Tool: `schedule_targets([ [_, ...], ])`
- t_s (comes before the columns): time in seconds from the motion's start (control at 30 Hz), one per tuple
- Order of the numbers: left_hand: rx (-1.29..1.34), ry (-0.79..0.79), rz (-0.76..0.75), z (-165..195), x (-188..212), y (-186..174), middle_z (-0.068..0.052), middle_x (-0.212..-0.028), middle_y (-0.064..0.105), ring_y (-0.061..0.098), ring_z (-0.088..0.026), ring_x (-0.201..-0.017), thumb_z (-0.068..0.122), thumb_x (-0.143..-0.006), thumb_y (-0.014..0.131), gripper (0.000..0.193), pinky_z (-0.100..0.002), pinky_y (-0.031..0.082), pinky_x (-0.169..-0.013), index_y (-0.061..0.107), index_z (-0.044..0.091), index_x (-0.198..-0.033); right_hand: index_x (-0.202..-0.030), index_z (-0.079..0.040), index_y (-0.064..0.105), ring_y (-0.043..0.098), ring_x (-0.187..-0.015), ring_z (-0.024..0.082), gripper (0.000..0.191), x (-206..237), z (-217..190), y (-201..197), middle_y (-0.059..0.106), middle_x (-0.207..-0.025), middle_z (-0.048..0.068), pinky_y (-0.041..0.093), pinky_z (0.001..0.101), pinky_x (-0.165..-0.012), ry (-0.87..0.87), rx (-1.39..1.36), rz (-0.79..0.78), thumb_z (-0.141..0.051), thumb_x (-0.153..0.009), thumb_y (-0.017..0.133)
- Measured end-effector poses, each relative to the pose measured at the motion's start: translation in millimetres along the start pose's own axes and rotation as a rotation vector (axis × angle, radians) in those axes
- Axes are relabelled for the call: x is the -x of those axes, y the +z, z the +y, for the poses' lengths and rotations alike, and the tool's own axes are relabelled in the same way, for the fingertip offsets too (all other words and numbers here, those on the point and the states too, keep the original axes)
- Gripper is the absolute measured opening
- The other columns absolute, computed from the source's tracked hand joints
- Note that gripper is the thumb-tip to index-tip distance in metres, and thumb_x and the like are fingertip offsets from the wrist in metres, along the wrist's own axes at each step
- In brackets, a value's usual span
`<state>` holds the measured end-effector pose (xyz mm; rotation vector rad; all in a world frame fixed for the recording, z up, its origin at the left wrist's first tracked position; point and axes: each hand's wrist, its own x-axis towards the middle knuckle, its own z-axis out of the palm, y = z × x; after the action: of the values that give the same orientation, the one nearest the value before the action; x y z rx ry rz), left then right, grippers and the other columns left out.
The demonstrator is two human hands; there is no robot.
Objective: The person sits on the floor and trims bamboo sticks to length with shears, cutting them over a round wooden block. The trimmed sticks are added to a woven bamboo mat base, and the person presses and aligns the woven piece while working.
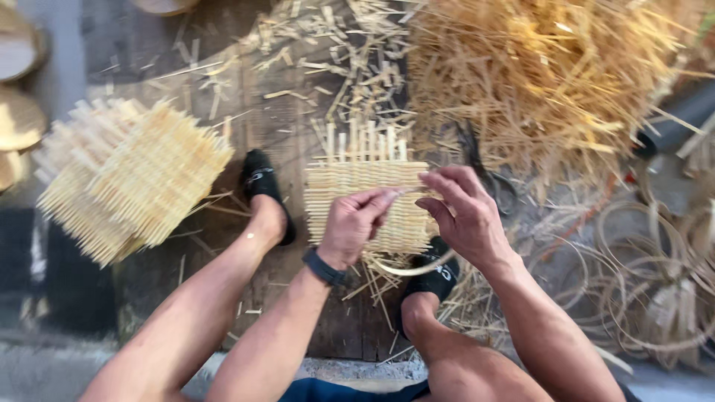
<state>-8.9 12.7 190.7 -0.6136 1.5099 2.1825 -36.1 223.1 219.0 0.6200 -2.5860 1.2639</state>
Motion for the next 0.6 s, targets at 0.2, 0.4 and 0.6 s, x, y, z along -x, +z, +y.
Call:
schedule_targets([
  [0.2,-0.107,-0.157,-0.022,10.5,-20.2,-34.1,0.001,-0.072,0.072,0.060,-0.009,-0.050,0.059,-0.086,0.060,0.051,-0.030,0.050,-0.041,0.075,0.011,-0.095,-0.101,-0.007,0.077,0.067,-0.082,0.027,0.021,-24.7,-20.8,45.4,0.067,-0.093,0.009,0.054,0.0368,-0.069,-0.113,-0.066,-0.187,-0.006,-0.081,0.083],
  [0.4,-0.014,-0.212,0.023,-1.5,-33.4,-28.9,0.001,-0.050,0.042,0.033,-0.010,-0.038,0.078,-0.097,0.041,0.077,-0.029,0.024,-0.033,0.053,0.011,-0.062,-0.099,-0.009,0.078,0.062,-0.077,0.024,0.028,-22.3,-38.0,84.1,0.062,-0.082,0.005,0.052,0.0369,-0.070,-0.185,0.060,-0.133,0.006,-0.076,0.079],
  [0.6,0.177,-0.190,0.075,-20.1,-27.9,-34.8,0.003,-0.051,0.042,0.033,-0.009,-0.039,0.064,-0.100,0.053,0.062,-0.029,0.023,-0.035,0.063,0.009,-0.073,-0.100,-0.009,0.079,0.063,-0.069,0.016,0.024,-21.8,-24.4,89.5,0.066,-0.084,0.006,0.053,0.0327,-0.063,0.021,0.019,-0.261,-0.001,-0.078,0.083],
])
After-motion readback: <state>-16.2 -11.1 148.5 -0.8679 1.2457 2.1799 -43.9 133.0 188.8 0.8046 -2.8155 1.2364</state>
